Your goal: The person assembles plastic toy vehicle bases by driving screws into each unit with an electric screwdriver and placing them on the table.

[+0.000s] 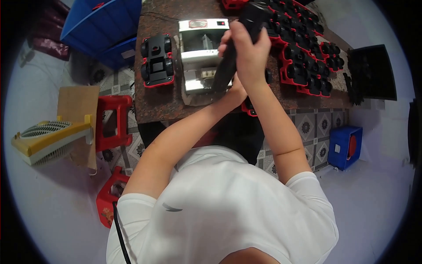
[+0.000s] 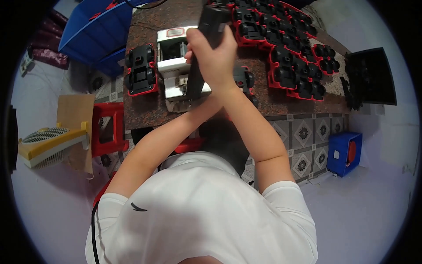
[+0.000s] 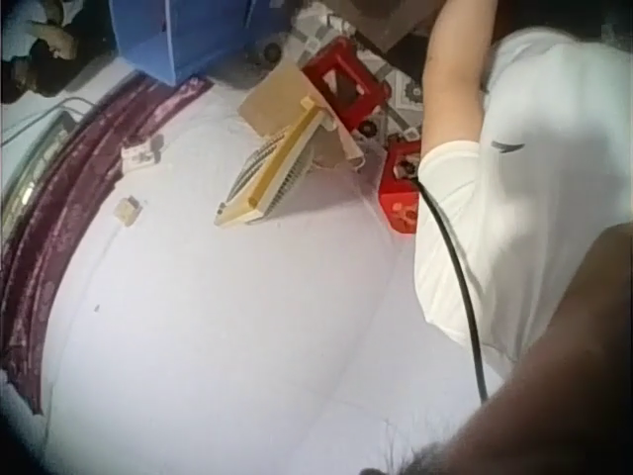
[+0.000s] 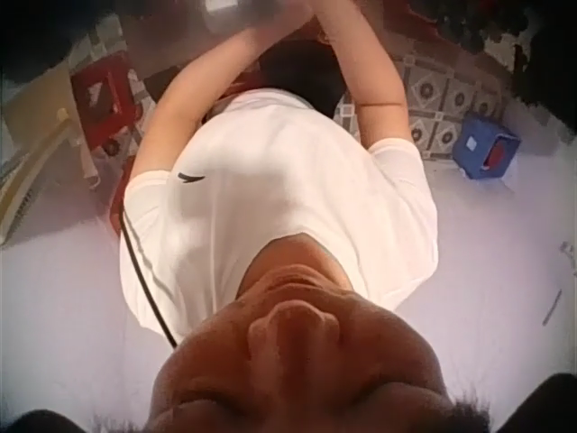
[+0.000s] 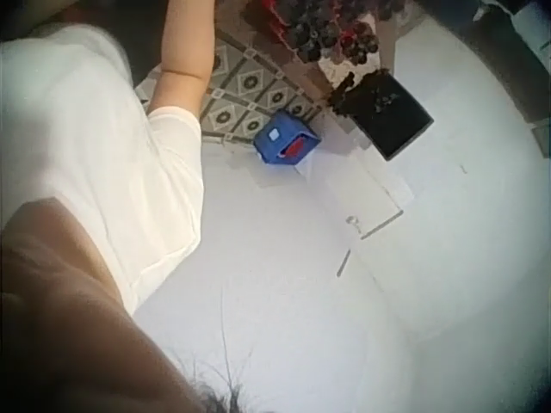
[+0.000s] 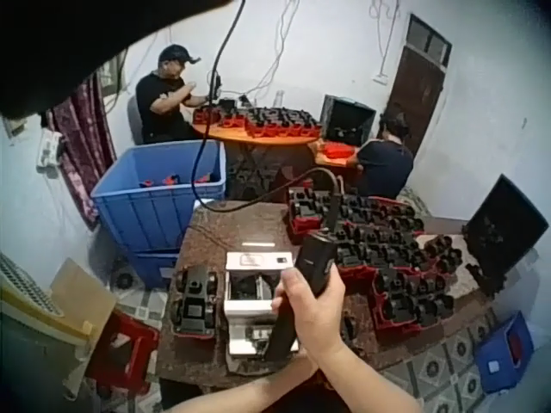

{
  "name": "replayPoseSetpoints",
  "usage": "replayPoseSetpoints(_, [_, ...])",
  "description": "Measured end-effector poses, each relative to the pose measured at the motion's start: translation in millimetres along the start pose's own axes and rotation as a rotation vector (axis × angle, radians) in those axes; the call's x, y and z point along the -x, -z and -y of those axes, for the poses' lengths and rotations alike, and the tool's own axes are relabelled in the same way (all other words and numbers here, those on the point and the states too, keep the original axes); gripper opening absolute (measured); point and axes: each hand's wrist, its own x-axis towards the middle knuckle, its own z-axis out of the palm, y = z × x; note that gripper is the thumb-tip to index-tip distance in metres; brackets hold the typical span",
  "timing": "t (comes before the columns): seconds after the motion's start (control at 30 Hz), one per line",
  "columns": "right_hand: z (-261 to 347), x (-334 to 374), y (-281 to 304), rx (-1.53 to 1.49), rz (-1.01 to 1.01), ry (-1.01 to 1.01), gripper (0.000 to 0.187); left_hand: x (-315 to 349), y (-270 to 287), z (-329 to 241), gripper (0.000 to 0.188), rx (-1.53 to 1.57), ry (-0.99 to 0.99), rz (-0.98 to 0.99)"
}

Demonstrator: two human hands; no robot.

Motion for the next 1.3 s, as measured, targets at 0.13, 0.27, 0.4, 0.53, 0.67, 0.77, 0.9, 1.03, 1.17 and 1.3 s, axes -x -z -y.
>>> replayPoseSetpoints(0.13, [37.5, -8.1, 49.9, -0.17, -0.058, 0.349, 0.022, 22.3, 4.1, 0.9, 0.074, 0.045, 0.005, 0.095])
replayPoseSetpoints(0.27, [33.6, -23.5, 98.1, 0.204, -0.162, 0.64, 0.018, 22.3, 8.0, 5.5, 0.071, -0.055, 0.056, -0.102])
replayPoseSetpoints(0.4, [25.9, -22.8, 113.1, 0.282, -0.21, 0.702, 0.017, 24.0, 4.7, 4.2, 0.067, -0.011, 0.089, -0.089])
replayPoseSetpoints(0.53, [22.0, -23.5, 112.8, 0.225, -0.246, 0.678, 0.018, 23.4, 3.4, -0.2, 0.065, -0.042, 0.07, -0.068])
replayPoseSetpoints(0.67, [18.6, -24.6, 118.0, 0.239, -0.24, 0.66, 0.02, 21.3, 3.7, 5.7, 0.063, -0.059, 0.071, -0.097])
replayPoseSetpoints(0.77, [14.4, -25.2, 114.7, 0.231, -0.227, 0.648, 0.021, 20.6, 6.6, 11.7, 0.06, -0.043, 0.064, -0.106])
replayPoseSetpoints(0.9, [6.2, -35.2, 115.9, 0.331, -0.196, 0.624, 0.029, 20.3, 4.7, 12.5, 0.056, 0.013, 0.048, -0.098])
replayPoseSetpoints(1.03, [3.4, -40.6, 114.5, 0.313, -0.168, 0.601, 0.035, 18.9, 7.4, 13.7, 0.066, 0.072, 0.078, -0.069])
replayPoseSetpoints(1.17, [4.6, -40.7, 113.2, 0.285, -0.202, 0.596, 0.035, 19.8, 5.9, 11.2, 0.066, 0.053, 0.067, -0.065])
replayPoseSetpoints(1.3, [3.2, -39.9, 117.3, 0.422, -0.182, 0.669, 0.023, 20.4, 5.2, 9.4, 0.067, 0.054, 0.076, -0.074])
